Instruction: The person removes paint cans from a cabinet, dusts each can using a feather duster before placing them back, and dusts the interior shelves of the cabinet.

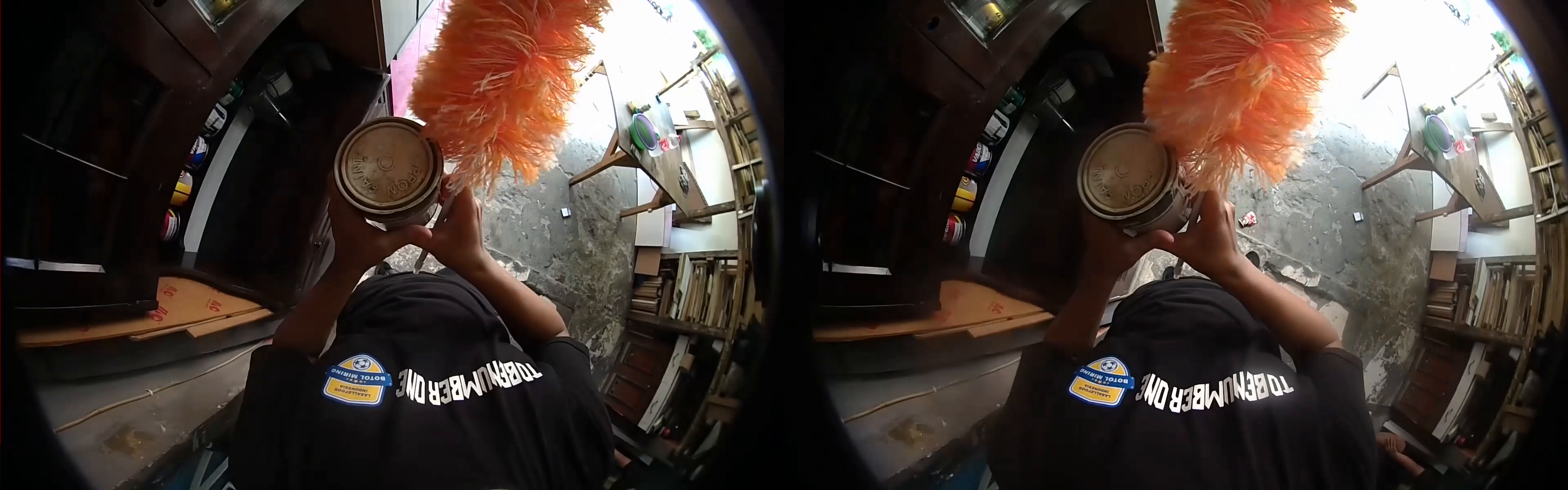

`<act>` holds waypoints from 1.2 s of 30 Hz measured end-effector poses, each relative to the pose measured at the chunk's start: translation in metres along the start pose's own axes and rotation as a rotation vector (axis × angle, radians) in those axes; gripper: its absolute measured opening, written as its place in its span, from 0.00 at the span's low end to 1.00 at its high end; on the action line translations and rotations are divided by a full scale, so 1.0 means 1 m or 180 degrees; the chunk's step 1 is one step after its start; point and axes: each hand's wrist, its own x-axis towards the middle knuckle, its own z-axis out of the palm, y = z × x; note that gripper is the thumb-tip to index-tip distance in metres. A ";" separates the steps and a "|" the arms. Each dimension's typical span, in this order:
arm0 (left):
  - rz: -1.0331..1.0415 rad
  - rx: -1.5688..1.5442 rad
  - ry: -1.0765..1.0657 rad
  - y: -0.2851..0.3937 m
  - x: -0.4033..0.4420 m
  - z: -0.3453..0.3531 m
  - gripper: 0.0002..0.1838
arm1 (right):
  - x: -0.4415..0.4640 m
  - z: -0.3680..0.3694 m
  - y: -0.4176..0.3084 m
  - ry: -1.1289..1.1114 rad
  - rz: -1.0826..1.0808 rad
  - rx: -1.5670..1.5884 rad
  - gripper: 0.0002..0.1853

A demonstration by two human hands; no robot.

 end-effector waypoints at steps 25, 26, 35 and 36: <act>-0.0558 -0.0035 0.0692 -0.058 0.016 -0.022 0.62 | -0.046 -0.108 0.049 -0.1182 0.0107 -0.0648 0.10; -0.0350 -0.0335 0.0910 -0.064 0.017 -0.017 0.62 | -0.043 -0.104 0.051 -0.1202 0.0270 -0.0561 0.09; 0.0036 -0.1472 0.0541 -0.074 0.016 -0.027 0.63 | -0.042 -0.128 0.088 -0.1387 0.0964 -0.0312 0.12; 0.0104 -0.1728 0.0183 -0.080 0.011 -0.030 0.63 | -0.038 -0.135 0.081 -0.1464 0.0650 -0.0379 0.11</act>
